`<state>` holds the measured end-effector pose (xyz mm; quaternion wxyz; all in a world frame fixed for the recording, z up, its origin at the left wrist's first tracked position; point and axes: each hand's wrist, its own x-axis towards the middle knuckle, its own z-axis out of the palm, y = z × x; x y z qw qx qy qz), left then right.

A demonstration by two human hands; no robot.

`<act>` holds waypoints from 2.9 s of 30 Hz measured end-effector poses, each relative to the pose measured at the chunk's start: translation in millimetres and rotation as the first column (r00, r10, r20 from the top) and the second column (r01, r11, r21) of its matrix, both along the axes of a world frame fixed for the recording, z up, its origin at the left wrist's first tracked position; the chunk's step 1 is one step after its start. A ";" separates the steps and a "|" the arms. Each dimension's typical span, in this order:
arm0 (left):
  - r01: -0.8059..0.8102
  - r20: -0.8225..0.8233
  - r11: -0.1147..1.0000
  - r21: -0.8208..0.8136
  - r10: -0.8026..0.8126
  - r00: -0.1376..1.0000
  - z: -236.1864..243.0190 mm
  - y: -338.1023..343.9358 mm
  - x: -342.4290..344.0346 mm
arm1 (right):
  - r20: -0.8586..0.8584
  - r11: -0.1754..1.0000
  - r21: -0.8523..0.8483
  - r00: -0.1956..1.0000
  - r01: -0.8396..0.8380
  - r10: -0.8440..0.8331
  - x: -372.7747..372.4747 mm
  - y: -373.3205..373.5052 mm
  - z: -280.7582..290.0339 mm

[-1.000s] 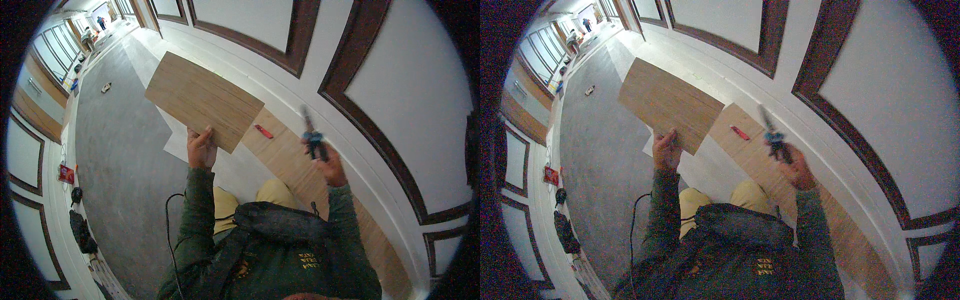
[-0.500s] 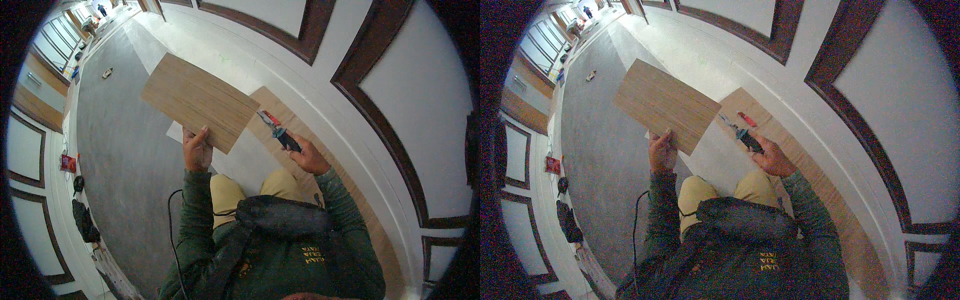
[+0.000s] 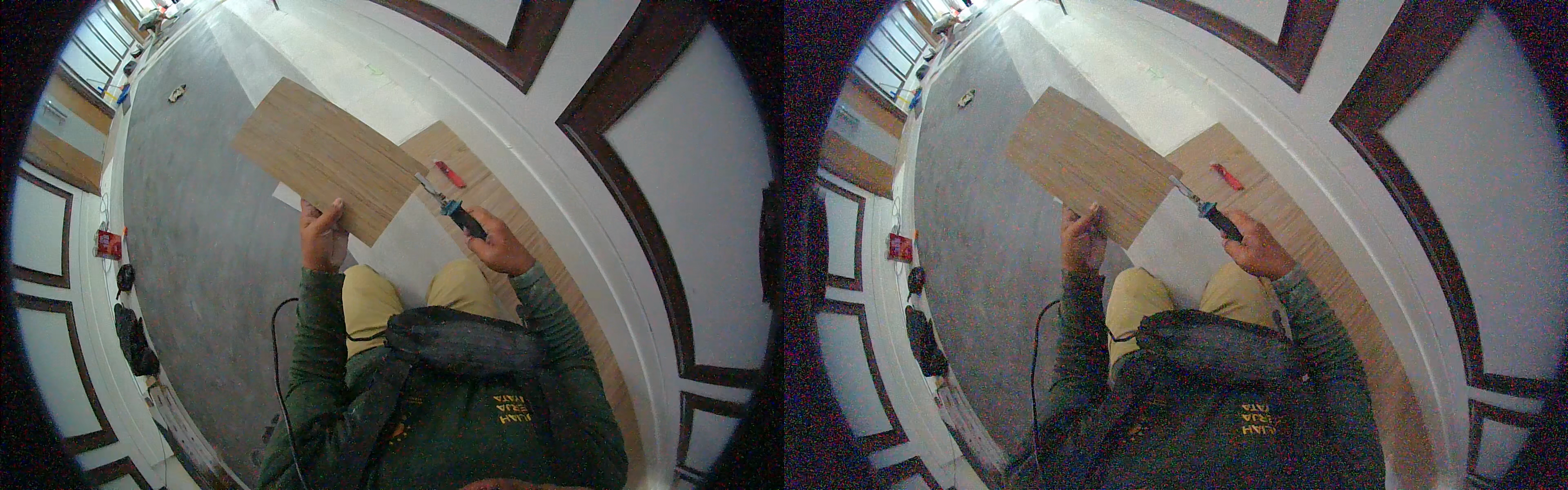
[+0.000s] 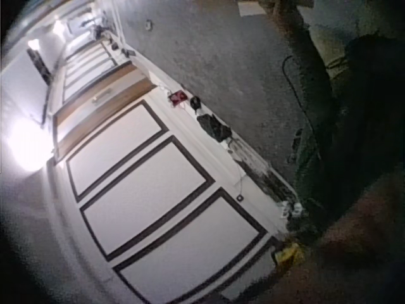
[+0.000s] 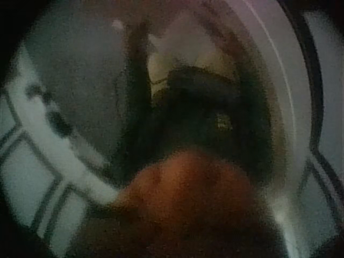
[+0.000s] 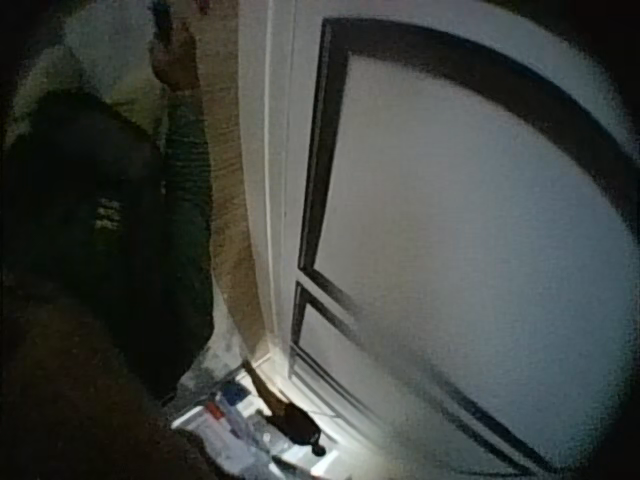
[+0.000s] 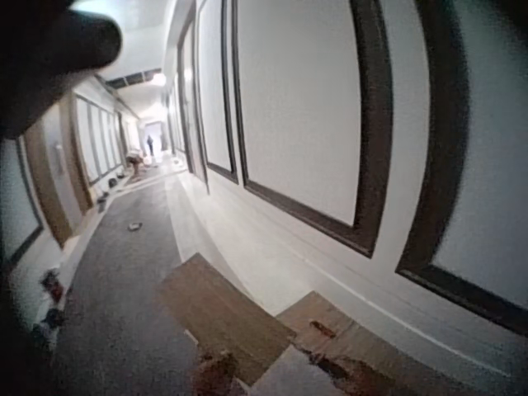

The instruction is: The person positions and aligns wood-textured tiles on a floor, using a utility knife to score a piece and a scribe tool to mark or cut a smaller section.

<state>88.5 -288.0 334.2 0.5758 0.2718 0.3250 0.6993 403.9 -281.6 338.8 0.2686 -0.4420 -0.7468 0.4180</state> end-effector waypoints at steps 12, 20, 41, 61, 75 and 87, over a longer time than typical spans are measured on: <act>-0.025 0.020 0.952 -0.306 0.033 0.999 -13.1 15.5 -10.6 | -0.097 0.998 -0.065 0.995 -0.017 0.011 -9.9 -11.2 -27.8; 0.074 0.230 0.955 -0.287 -0.006 0.973 -22.5 14.8 -1.3 | -0.196 0.986 0.165 0.979 -0.022 0.055 -9.0 -10.3 -41.7; -0.234 -0.031 0.970 -0.060 0.233 0.972 2.3 19.0 -9.5 | -0.042 0.976 0.193 0.993 -0.104 0.114 -30.4 -8.8 -17.5; -0.099 0.188 0.976 -0.196 0.137 0.973 -11.5 20.4 -5.1 | -0.151 0.970 0.211 0.977 -0.119 0.152 -34.5 -10.6 -39.9; -0.108 0.217 0.963 -0.249 0.164 0.962 -17.1 20.1 -5.0 | -0.229 0.978 0.171 0.960 -0.123 0.161 -55.9 -1.9 -41.4; -0.401 -0.123 0.916 0.026 0.401 0.908 27.9 34.1 3.8 | -0.035 0.947 0.244 0.974 -0.210 0.225 -57.8 -6.3 -7.5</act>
